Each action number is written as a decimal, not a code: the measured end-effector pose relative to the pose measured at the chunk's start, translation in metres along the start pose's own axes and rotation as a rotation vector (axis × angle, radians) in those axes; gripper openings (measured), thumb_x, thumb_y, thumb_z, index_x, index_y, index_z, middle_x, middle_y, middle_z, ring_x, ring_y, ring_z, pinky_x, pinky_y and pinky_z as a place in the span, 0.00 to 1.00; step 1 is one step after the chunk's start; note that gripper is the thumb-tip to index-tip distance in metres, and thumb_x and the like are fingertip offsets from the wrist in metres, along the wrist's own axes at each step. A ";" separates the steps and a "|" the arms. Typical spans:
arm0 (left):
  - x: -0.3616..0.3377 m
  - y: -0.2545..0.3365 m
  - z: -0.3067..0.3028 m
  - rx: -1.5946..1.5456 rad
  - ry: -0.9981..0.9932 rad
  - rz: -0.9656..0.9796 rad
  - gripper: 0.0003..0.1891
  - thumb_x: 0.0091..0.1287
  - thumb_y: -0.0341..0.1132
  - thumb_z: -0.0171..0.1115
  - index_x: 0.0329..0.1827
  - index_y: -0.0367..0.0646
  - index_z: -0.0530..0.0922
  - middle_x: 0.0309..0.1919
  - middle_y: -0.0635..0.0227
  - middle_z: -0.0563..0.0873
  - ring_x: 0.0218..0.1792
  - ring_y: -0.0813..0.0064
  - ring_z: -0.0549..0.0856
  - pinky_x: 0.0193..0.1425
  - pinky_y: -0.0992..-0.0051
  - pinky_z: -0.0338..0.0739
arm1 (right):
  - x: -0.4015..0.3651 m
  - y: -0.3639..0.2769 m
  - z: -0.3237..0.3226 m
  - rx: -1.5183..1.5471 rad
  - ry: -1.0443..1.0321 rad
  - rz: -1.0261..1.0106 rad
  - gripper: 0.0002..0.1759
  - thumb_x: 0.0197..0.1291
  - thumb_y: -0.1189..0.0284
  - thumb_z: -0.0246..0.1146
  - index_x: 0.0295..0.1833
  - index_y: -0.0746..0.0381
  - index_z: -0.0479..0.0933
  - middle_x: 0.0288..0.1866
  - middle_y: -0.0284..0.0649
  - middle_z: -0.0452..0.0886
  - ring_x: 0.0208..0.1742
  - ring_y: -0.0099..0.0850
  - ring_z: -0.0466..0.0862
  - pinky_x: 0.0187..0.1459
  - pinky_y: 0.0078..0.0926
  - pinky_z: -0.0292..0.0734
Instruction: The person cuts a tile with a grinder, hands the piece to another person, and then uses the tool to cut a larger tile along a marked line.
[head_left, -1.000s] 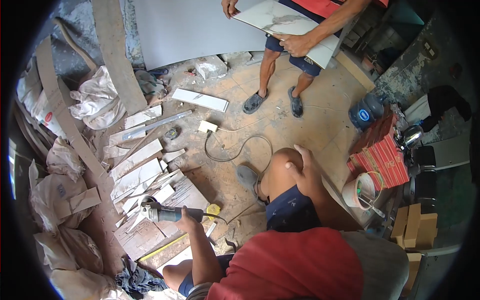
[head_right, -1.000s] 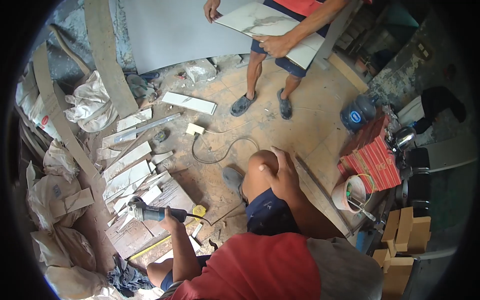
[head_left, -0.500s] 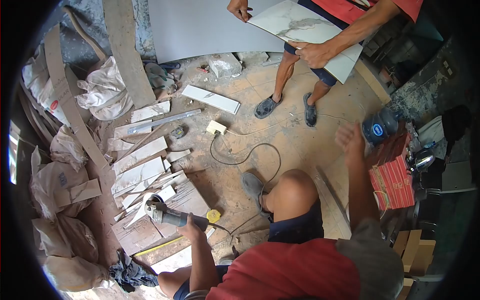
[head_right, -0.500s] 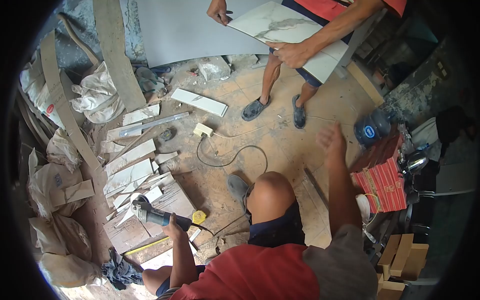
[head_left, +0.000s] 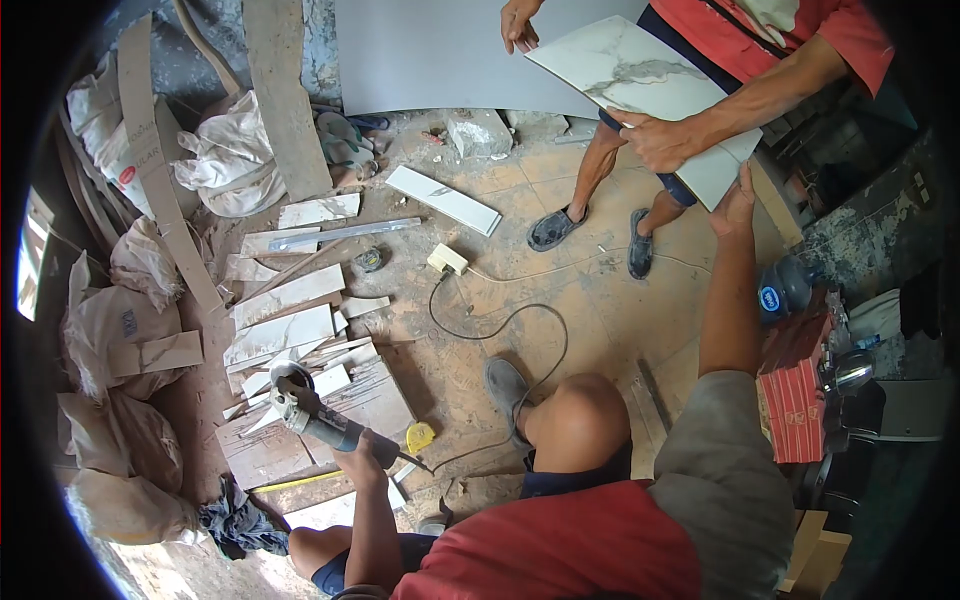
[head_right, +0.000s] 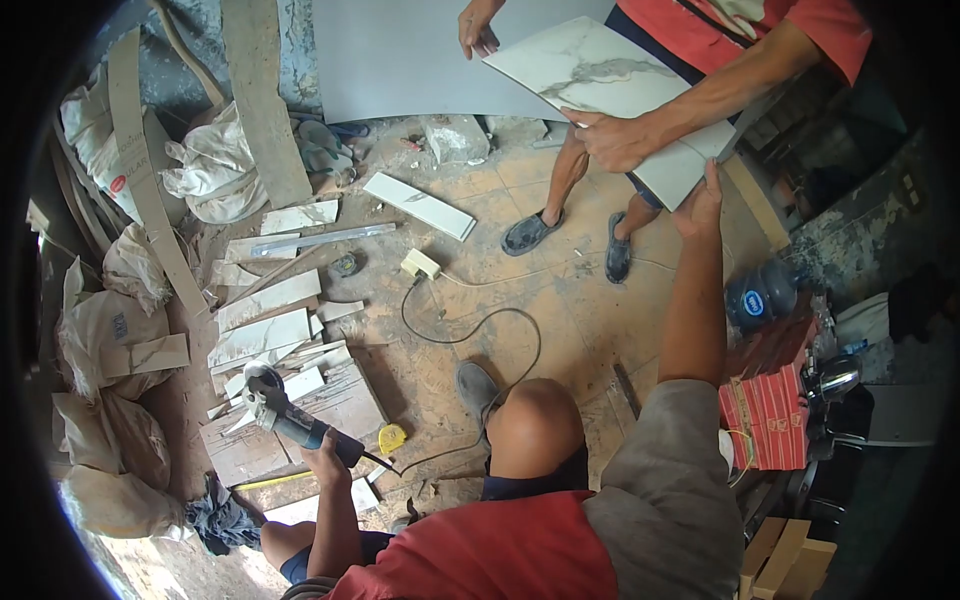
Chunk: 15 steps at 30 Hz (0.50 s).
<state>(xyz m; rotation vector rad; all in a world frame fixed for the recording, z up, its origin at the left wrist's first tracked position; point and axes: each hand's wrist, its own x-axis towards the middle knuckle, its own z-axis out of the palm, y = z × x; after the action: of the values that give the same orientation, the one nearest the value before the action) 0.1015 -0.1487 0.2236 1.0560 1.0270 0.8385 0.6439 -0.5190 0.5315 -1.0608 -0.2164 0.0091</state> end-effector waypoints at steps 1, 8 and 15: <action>0.000 0.001 -0.001 0.007 0.002 -0.007 0.15 0.53 0.30 0.66 0.43 0.41 0.74 0.33 0.70 0.79 0.32 0.76 0.79 0.40 0.74 0.75 | 0.000 0.001 0.000 -0.011 0.006 0.019 0.38 0.70 0.48 0.56 0.75 0.62 0.62 0.71 0.42 0.72 0.71 0.40 0.71 0.71 0.42 0.66; -0.006 0.011 0.005 -0.012 -0.044 -0.023 0.17 0.54 0.32 0.66 0.45 0.40 0.75 0.35 0.70 0.79 0.35 0.77 0.79 0.41 0.74 0.75 | 0.001 0.003 0.004 -0.063 -0.029 0.077 0.34 0.70 0.55 0.60 0.74 0.63 0.63 0.70 0.43 0.73 0.70 0.41 0.72 0.71 0.44 0.66; -0.004 0.011 0.000 0.013 -0.089 -0.022 0.17 0.55 0.32 0.67 0.47 0.39 0.75 0.37 0.69 0.79 0.35 0.77 0.79 0.43 0.74 0.75 | 0.005 0.005 0.006 -0.062 -0.022 0.105 0.32 0.70 0.58 0.60 0.73 0.63 0.64 0.69 0.42 0.74 0.69 0.39 0.74 0.70 0.42 0.68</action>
<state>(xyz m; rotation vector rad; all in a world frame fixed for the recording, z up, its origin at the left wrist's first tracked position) 0.1000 -0.1492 0.2349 1.0820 0.9690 0.7610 0.6486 -0.5111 0.5311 -1.1331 -0.1818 0.1092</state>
